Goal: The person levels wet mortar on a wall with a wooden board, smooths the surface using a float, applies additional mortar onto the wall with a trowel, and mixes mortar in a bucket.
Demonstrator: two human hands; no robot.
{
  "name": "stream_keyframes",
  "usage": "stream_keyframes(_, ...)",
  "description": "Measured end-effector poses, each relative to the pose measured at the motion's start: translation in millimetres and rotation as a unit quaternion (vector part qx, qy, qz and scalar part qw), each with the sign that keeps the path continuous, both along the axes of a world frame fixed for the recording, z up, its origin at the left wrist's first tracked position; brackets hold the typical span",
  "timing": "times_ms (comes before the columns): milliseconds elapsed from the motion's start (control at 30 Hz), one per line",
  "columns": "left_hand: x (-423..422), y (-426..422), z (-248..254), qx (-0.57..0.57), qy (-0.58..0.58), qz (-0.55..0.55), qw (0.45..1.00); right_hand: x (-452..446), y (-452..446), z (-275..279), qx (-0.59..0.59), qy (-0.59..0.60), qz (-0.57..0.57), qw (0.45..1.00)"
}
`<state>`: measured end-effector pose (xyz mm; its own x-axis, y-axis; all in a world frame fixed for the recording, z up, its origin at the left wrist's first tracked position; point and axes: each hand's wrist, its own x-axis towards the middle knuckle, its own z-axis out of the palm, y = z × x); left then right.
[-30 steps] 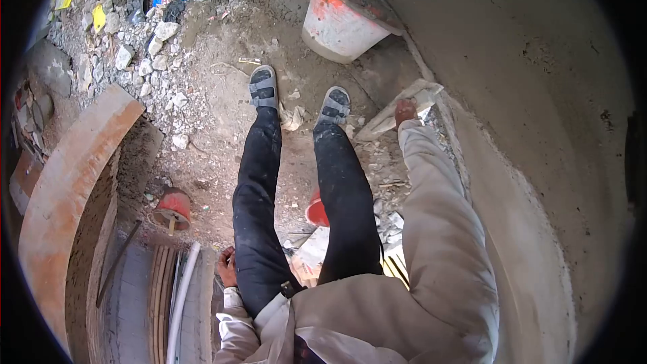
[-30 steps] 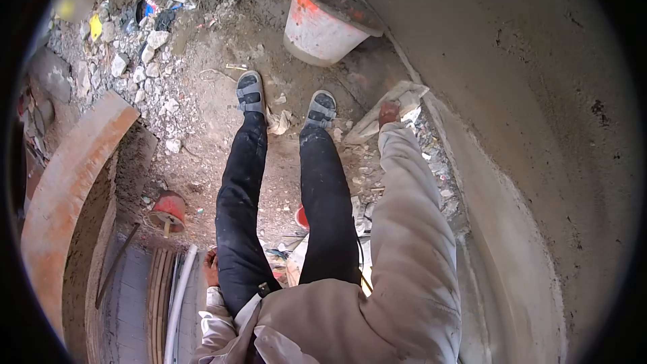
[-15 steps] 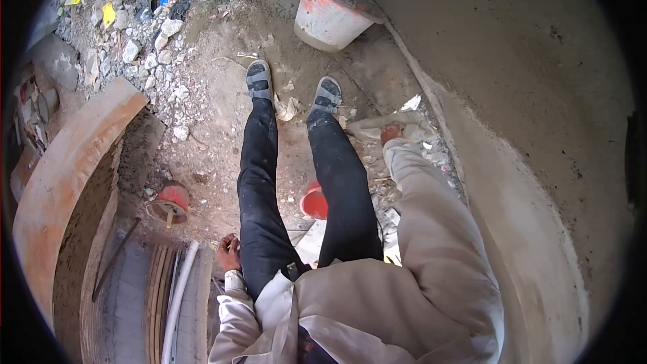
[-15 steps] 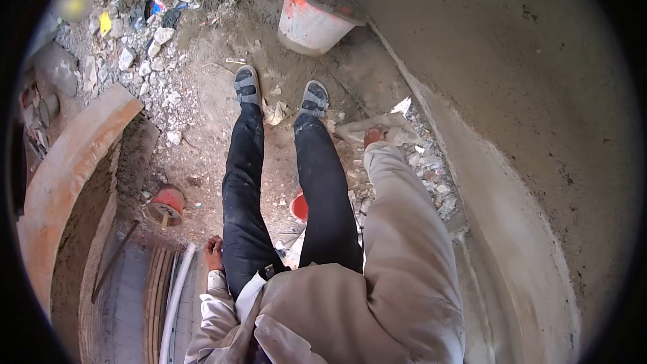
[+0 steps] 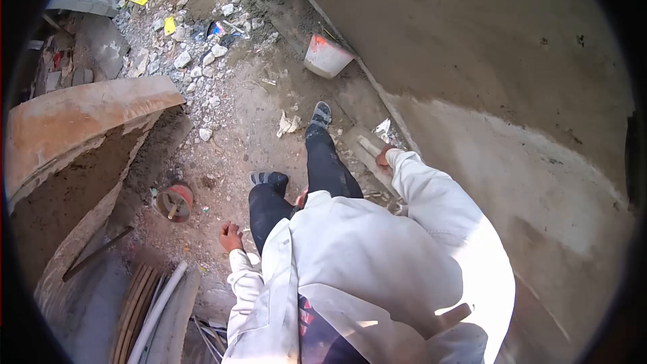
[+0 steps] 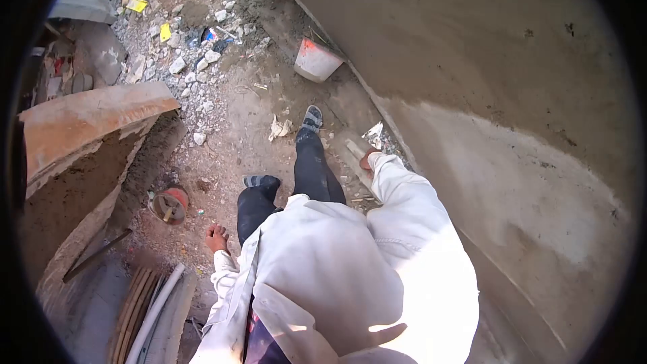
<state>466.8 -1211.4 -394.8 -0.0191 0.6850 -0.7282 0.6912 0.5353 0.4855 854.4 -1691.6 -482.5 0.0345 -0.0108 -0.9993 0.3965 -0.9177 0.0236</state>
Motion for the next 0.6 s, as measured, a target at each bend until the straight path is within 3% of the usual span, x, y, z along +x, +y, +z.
stream_keyframes(67,-30.4,11.5,0.0,0.004,-0.022,0.032,0.999,-0.7,30.5,37.6,-0.082,-0.089,-0.235,0.964)
stream_keyframes(133,-78.4,28.6,-11.0,-0.015,-0.027,0.034,0.999,-7.7,86.7,97.0,-0.032,-0.178,-0.284,0.942)
stream_keyframes(200,-120.6,32.2,-21.2,-0.043,-0.037,0.051,0.997,-28.4,126.7,118.8,0.055,-0.301,-0.238,0.922)
stream_keyframes(333,-229.2,43.3,-49.9,-0.021,-0.040,0.013,0.999,-70.0,198.2,106.6,0.154,-0.375,-0.256,0.878)
stream_keyframes(467,-357.1,45.4,-107.4,-0.163,0.025,0.064,0.984,-99.2,230.7,182.7,0.304,-0.304,-0.243,0.870)
stream_keyframes(500,-357.8,53.0,-88.4,-0.156,0.081,-0.171,0.969,-102.5,226.9,196.8,0.322,-0.281,-0.229,0.874)
stream_keyframes(533,-355.0,60.6,-64.6,-0.087,0.194,-0.463,0.860,-102.3,224.2,206.9,0.342,-0.259,-0.214,0.878)
stream_keyframes(567,-356.0,68.5,-44.7,0.013,0.257,-0.630,0.732,-99.7,205.7,200.5,0.381,-0.292,-0.142,0.866)
stream_keyframes(600,-362.1,69.1,-46.9,0.012,0.224,-0.534,0.815,-104.7,203.9,240.0,0.315,-0.302,-0.117,0.892)
